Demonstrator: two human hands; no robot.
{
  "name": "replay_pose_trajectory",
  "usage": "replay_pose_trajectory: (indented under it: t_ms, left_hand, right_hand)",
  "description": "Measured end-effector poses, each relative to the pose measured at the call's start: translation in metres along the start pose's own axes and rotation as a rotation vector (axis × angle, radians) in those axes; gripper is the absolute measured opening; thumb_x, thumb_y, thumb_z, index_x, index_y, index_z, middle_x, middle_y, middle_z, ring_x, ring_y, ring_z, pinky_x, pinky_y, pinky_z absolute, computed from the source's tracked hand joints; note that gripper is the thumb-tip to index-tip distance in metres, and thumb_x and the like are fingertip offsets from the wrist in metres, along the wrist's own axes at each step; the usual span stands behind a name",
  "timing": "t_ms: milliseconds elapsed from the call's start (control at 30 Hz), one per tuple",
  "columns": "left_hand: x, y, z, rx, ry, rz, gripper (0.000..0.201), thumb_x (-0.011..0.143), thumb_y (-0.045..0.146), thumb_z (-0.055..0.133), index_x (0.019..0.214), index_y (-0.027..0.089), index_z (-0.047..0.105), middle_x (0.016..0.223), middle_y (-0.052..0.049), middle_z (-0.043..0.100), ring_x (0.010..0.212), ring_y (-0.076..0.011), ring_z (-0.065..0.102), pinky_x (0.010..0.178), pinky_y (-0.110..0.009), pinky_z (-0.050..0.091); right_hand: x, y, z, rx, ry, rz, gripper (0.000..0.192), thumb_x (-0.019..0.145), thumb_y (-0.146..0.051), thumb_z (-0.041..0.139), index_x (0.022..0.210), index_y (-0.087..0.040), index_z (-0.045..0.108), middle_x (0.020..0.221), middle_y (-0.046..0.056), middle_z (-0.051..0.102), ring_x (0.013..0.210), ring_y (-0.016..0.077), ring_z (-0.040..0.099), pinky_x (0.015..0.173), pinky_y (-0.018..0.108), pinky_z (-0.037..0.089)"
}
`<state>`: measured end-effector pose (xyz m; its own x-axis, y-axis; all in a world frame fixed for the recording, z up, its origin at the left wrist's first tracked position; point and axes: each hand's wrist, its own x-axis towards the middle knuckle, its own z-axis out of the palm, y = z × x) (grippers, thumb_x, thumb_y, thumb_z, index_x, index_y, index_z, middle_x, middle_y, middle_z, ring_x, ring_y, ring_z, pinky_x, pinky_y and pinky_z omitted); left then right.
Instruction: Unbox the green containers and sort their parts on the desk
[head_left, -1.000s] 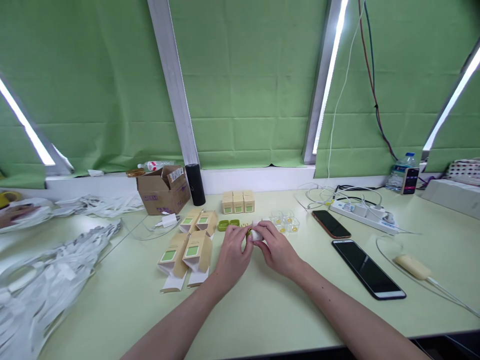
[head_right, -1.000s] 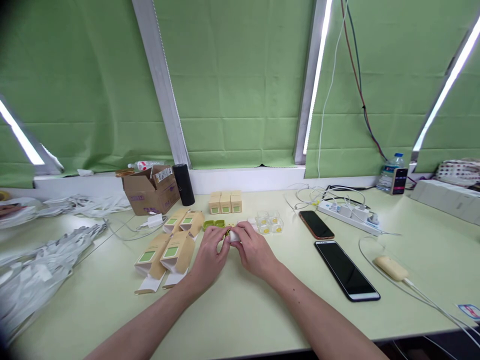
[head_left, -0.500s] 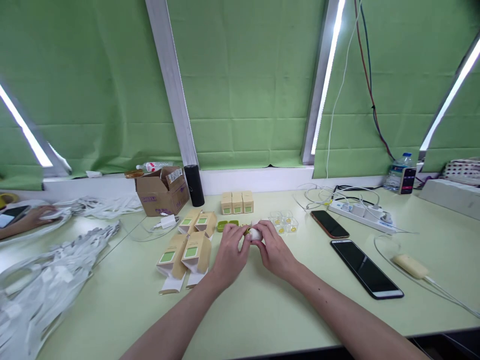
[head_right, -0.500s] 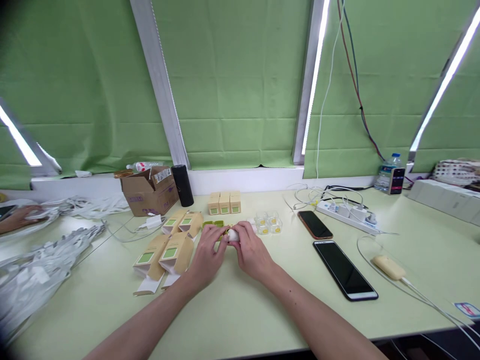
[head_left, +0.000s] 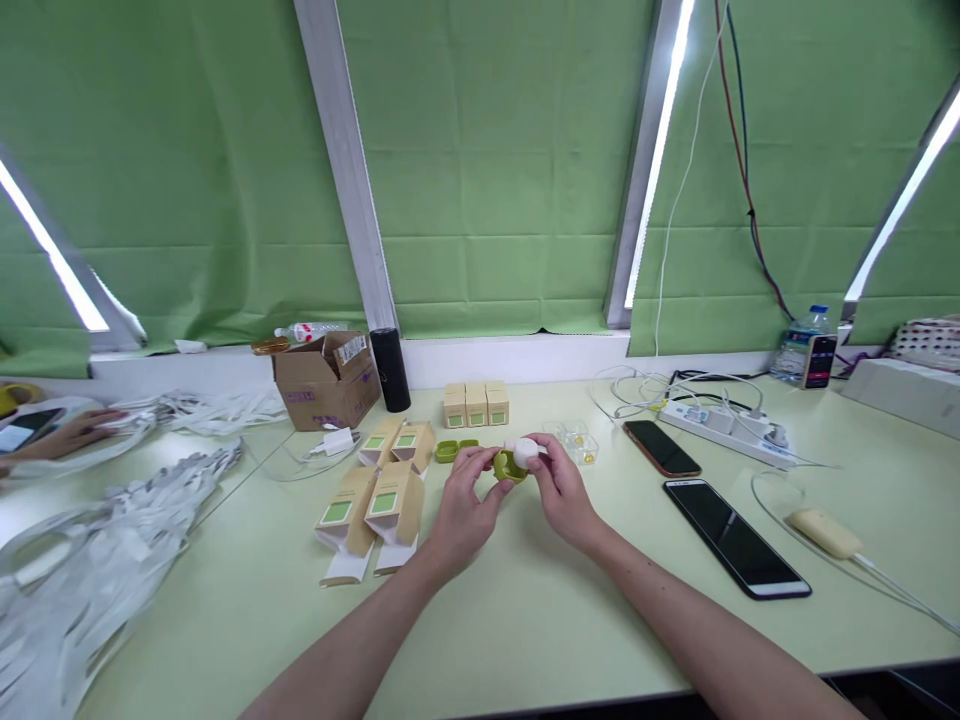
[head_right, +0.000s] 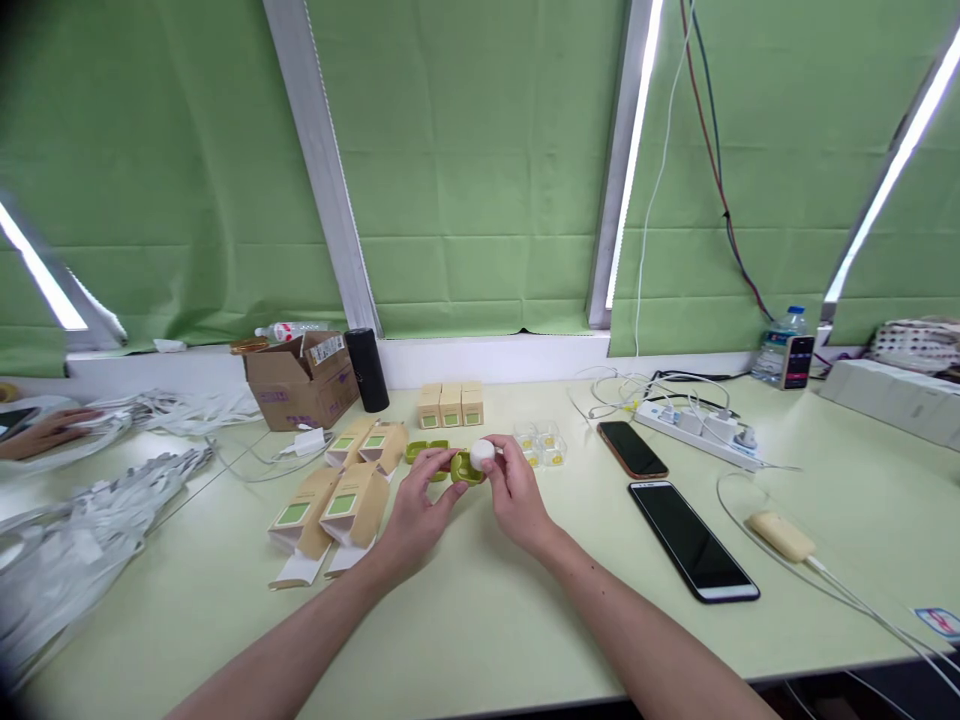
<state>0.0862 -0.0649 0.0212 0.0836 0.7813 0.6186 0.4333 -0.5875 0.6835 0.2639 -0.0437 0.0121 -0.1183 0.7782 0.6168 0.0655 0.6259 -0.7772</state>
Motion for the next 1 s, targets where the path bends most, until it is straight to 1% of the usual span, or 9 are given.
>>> replay_pose_trajectory:
  t_ms: [133, 233, 333, 500, 600, 667, 800, 900, 1000]
  left_hand:
    - [-0.001, 0.000, -0.002, -0.011, -0.001, 0.013, 0.036, 0.093, 0.029, 0.069, 0.128, 0.024, 0.067, 0.118, -0.010, 0.064, 0.113, -0.0246, 0.062, 0.098, -0.043, 0.055]
    - [-0.001, -0.002, -0.003, -0.015, 0.003, 0.009, 0.038, 0.093, 0.030, 0.069, 0.130, 0.023, 0.067, 0.120, -0.011, 0.063, 0.113, -0.0249, 0.062, 0.098, -0.043, 0.056]
    - [-0.002, -0.004, -0.003, -0.016, 0.013, -0.001, 0.039, 0.093, 0.030, 0.069, 0.131, 0.024, 0.066, 0.122, -0.011, 0.063, 0.113, -0.0243, 0.063, 0.098, -0.043, 0.056]
    - [-0.001, -0.006, -0.002, -0.028, 0.071, -0.024, 0.038, 0.094, 0.034, 0.068, 0.131, 0.025, 0.067, 0.121, -0.009, 0.063, 0.106, -0.0216, 0.065, 0.096, -0.041, 0.058]
    - [0.001, -0.009, -0.004, -0.051, 0.126, -0.067, 0.039, 0.095, 0.039, 0.067, 0.130, 0.022, 0.067, 0.121, -0.010, 0.064, 0.102, -0.0206, 0.067, 0.095, -0.040, 0.059]
    - [0.003, -0.011, -0.005, -0.067, 0.167, -0.105, 0.041, 0.095, 0.041, 0.067, 0.130, 0.020, 0.066, 0.121, -0.012, 0.065, 0.103, -0.0215, 0.068, 0.095, -0.040, 0.059]
    - [0.005, -0.015, -0.006, -0.074, 0.224, -0.189, 0.048, 0.094, 0.047, 0.069, 0.132, 0.018, 0.065, 0.121, -0.013, 0.067, 0.101, -0.0222, 0.070, 0.093, -0.040, 0.061]
    - [0.004, -0.016, -0.005, -0.074, 0.229, -0.205, 0.049, 0.094, 0.047, 0.069, 0.134, 0.018, 0.064, 0.122, -0.013, 0.068, 0.101, -0.0221, 0.071, 0.092, -0.040, 0.061]
    - [0.004, -0.016, -0.004, -0.083, 0.221, -0.193, 0.049, 0.094, 0.047, 0.068, 0.133, 0.019, 0.064, 0.122, -0.012, 0.067, 0.104, -0.0223, 0.070, 0.093, -0.040, 0.061]
  right_hand:
    - [0.006, 0.001, -0.001, 0.293, 0.003, 0.230, 0.046, 0.097, -0.064, 0.058, 0.117, -0.024, 0.064, 0.104, 0.007, 0.071, 0.085, 0.0211, 0.066, 0.080, 0.037, 0.058]
    - [0.012, 0.007, -0.005, 0.552, 0.008, 0.390, 0.052, 0.089, -0.070, 0.065, 0.109, -0.022, 0.069, 0.104, 0.010, 0.074, 0.090, 0.0242, 0.069, 0.078, 0.039, 0.058]
    - [0.016, 0.010, -0.011, 0.683, 0.034, 0.480, 0.052, 0.085, -0.068, 0.072, 0.106, -0.021, 0.071, 0.105, 0.011, 0.075, 0.095, 0.0252, 0.071, 0.078, 0.038, 0.058]
    - [0.017, 0.004, -0.016, 0.727, 0.052, 0.486, 0.048, 0.085, -0.066, 0.074, 0.102, -0.022, 0.071, 0.108, 0.011, 0.076, 0.099, 0.0262, 0.072, 0.076, 0.038, 0.058]
    - [0.018, -0.001, -0.016, 0.778, 0.089, 0.497, 0.044, 0.080, -0.059, 0.082, 0.100, -0.023, 0.069, 0.106, 0.009, 0.076, 0.098, 0.0252, 0.073, 0.074, 0.036, 0.058]
    - [0.019, -0.002, -0.018, 0.779, 0.121, 0.484, 0.044, 0.077, -0.054, 0.087, 0.102, -0.025, 0.068, 0.102, 0.005, 0.075, 0.094, 0.0232, 0.072, 0.073, 0.035, 0.058]
    - [0.021, -0.004, -0.021, 0.719, 0.154, 0.419, 0.048, 0.074, -0.048, 0.091, 0.111, -0.028, 0.068, 0.095, 0.001, 0.072, 0.086, 0.0201, 0.070, 0.076, 0.037, 0.059]
    - [0.021, -0.005, -0.020, 0.663, 0.160, 0.380, 0.050, 0.072, -0.044, 0.092, 0.114, -0.026, 0.071, 0.091, 0.000, 0.067, 0.088, 0.0194, 0.069, 0.083, 0.039, 0.060]
    - [0.020, -0.005, -0.018, 0.552, 0.155, 0.350, 0.056, 0.069, -0.039, 0.092, 0.118, -0.026, 0.069, 0.099, 0.001, 0.066, 0.090, 0.0183, 0.067, 0.086, 0.039, 0.059]
